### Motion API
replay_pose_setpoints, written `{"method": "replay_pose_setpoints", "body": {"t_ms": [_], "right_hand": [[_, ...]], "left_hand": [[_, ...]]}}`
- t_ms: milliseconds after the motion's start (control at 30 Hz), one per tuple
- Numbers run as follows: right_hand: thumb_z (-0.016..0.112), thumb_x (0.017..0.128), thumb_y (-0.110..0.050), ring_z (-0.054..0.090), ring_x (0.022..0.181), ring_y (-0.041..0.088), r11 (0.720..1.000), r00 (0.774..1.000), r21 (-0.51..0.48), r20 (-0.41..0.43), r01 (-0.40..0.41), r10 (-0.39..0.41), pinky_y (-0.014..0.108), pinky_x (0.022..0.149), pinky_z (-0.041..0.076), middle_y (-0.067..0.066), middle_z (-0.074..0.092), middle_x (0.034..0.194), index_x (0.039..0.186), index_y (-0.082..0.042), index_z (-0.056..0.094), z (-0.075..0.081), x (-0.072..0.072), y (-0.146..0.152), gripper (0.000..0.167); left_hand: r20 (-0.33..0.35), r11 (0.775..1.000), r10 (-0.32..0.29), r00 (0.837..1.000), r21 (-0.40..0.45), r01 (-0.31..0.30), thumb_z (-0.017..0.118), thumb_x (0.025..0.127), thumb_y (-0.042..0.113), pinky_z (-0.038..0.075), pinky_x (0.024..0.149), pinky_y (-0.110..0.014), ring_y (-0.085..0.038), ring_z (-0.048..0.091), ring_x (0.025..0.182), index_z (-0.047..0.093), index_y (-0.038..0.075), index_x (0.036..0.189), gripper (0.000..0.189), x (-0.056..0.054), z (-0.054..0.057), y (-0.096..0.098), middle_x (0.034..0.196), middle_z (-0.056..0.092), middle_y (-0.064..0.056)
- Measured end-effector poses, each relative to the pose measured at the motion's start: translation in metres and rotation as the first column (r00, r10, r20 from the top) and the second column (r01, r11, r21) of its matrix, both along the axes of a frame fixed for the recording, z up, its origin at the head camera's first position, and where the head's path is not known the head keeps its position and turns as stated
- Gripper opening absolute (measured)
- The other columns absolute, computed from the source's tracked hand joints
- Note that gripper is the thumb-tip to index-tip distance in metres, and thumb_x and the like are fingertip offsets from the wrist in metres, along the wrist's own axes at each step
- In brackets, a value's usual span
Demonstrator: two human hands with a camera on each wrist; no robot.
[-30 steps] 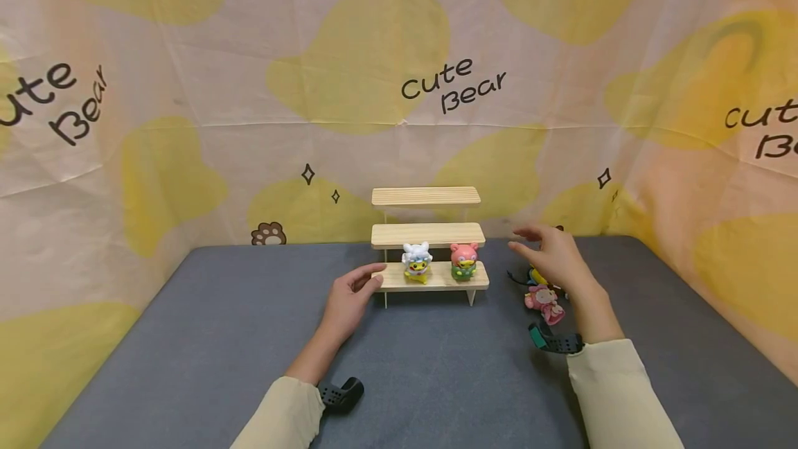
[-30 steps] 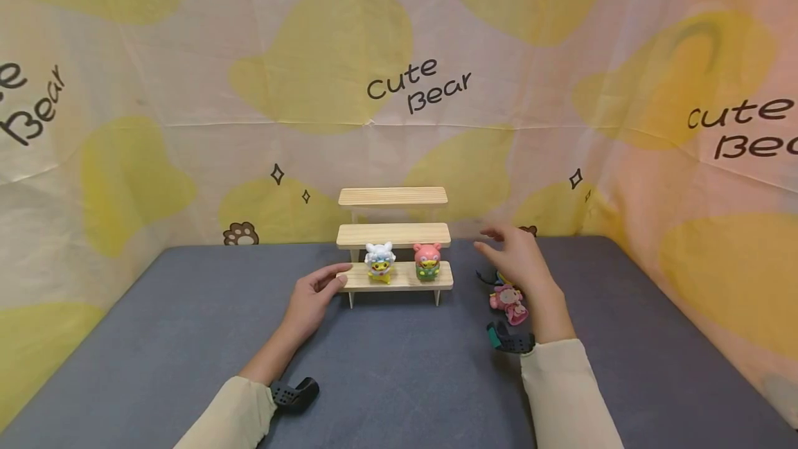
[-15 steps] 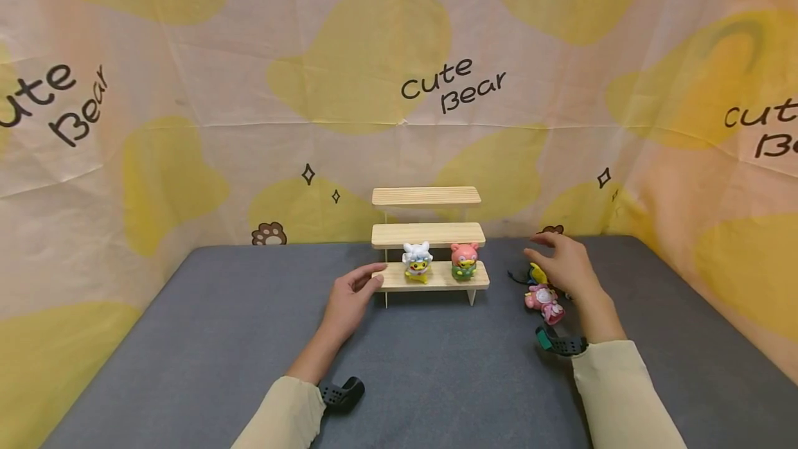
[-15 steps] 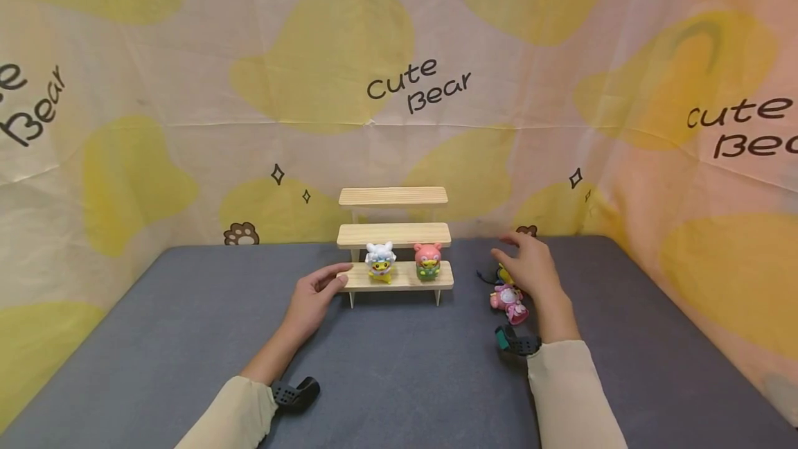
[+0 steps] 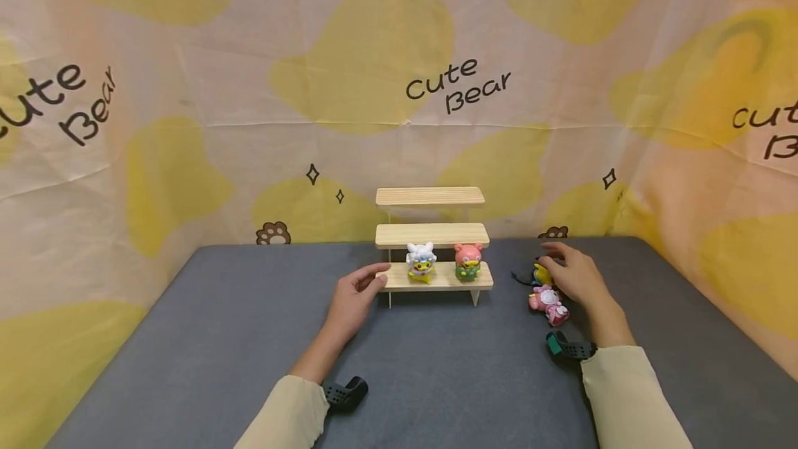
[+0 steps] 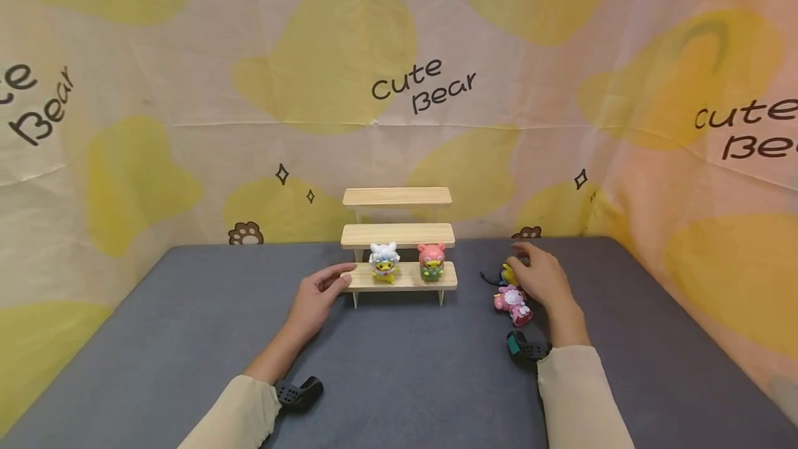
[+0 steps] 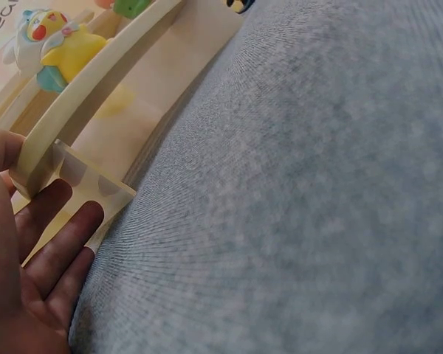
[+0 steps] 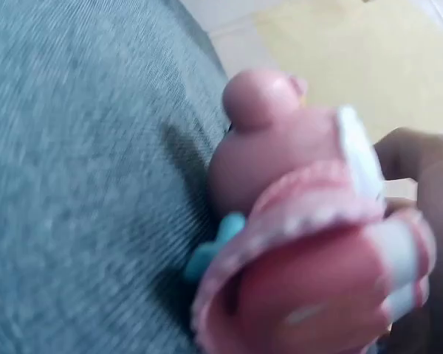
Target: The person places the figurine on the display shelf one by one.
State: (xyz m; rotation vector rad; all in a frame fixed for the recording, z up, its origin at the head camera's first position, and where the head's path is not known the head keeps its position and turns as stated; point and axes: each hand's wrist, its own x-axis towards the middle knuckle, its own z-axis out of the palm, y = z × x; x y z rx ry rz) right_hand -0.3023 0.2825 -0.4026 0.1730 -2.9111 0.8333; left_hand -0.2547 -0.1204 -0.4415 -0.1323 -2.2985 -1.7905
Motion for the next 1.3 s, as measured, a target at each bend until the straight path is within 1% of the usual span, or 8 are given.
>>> {"method": "replay_pose_setpoints", "body": {"t_ms": [67,133,300,400,667,933,1067,1300], "right_hand": [[0.041,0.105,-0.035,0.057,0.119,0.046,1.000,1.000,-0.008,0.008,0.010,-0.010,0.061,0.096,0.045,0.028,0.059,0.138,0.146,-0.004,0.050,-0.003,0.001,0.003,0.052],[0.039,0.106,-0.036,0.057,0.117,0.045,1.000,1.000,-0.006,0.005,0.018,-0.018,0.061,0.095,0.044,0.028,0.060,0.136,0.143,-0.002,0.053,-0.006,0.001,0.005,0.052],[0.044,0.104,-0.049,0.054,0.121,0.050,0.998,0.998,0.009,-0.017,0.062,-0.062,0.065,0.099,0.043,0.030,0.060,0.134,0.139,-0.001,0.057,-0.014,0.001,0.007,0.061],[0.045,0.103,-0.054,0.053,0.123,0.051,0.996,0.995,-0.008,-0.046,0.084,-0.084,0.065,0.101,0.041,0.030,0.060,0.135,0.137,-0.001,0.059,-0.019,0.000,0.006,0.064],[0.049,0.103,-0.052,0.055,0.121,0.051,0.992,0.986,-0.056,-0.114,0.115,-0.121,0.064,0.101,0.042,0.029,0.064,0.131,0.132,-0.001,0.064,-0.025,0.002,0.007,0.061],[0.051,0.102,-0.052,0.056,0.122,0.051,0.989,0.978,-0.078,-0.156,0.126,-0.137,0.064,0.102,0.042,0.029,0.065,0.130,0.133,-0.001,0.065,-0.030,0.002,0.007,0.061],[0.050,0.102,-0.056,0.054,0.124,0.053,0.988,0.981,-0.068,-0.129,0.137,-0.145,0.065,0.102,0.041,0.029,0.063,0.132,0.135,-0.003,0.064,-0.028,0.000,0.008,0.064],[0.044,0.097,-0.070,0.048,0.128,0.054,0.990,0.990,0.011,-0.023,0.139,-0.139,0.066,0.103,0.040,0.031,0.055,0.142,0.144,-0.006,0.057,-0.024,-0.002,0.008,0.080]], "left_hand": [[0.005,1.000,0.000,1.000,-0.005,0.000,0.068,0.098,0.022,0.047,0.080,-0.020,-0.009,0.064,0.099,0.075,0.016,0.121,0.025,0.000,0.000,0.001,0.125,0.073,-0.007],[0.007,1.000,0.001,1.000,-0.012,-0.001,0.068,0.098,0.023,0.047,0.079,-0.021,-0.009,0.063,0.098,0.075,0.017,0.121,0.025,0.000,0.000,0.001,0.125,0.073,-0.007],[0.002,1.000,0.000,1.000,-0.008,0.000,0.067,0.098,0.021,0.045,0.078,-0.022,-0.010,0.061,0.094,0.075,0.016,0.122,0.025,0.001,0.001,0.000,0.125,0.073,-0.007],[-0.012,1.000,0.000,1.000,0.003,0.000,0.067,0.098,0.019,0.045,0.077,-0.021,-0.009,0.059,0.091,0.075,0.014,0.121,0.025,0.001,0.001,-0.001,0.124,0.073,-0.009],[-0.008,1.000,-0.004,1.000,0.002,0.004,0.068,0.098,0.020,0.043,0.075,-0.022,-0.010,0.058,0.088,0.075,0.015,0.121,0.025,-0.001,0.000,0.000,0.122,0.074,-0.009],[-0.021,1.000,0.006,1.000,-0.008,-0.006,0.068,0.097,0.019,0.045,0.076,-0.020,-0.006,0.060,0.090,0.075,0.013,0.121,0.025,0.000,-0.001,0.001,0.121,0.074,-0.011],[-0.021,1.000,0.006,1.000,-0.007,-0.006,0.069,0.097,0.020,0.047,0.078,-0.019,-0.004,0.062,0.093,0.075,0.013,0.122,0.027,-0.001,-0.001,0.001,0.122,0.074,-0.011],[-0.011,1.000,0.004,1.000,-0.004,-0.004,0.068,0.098,0.023,0.042,0.070,-0.023,-0.013,0.057,0.081,0.075,0.016,0.121,0.025,-0.001,-0.001,0.001,0.113,0.075,-0.010]]}}
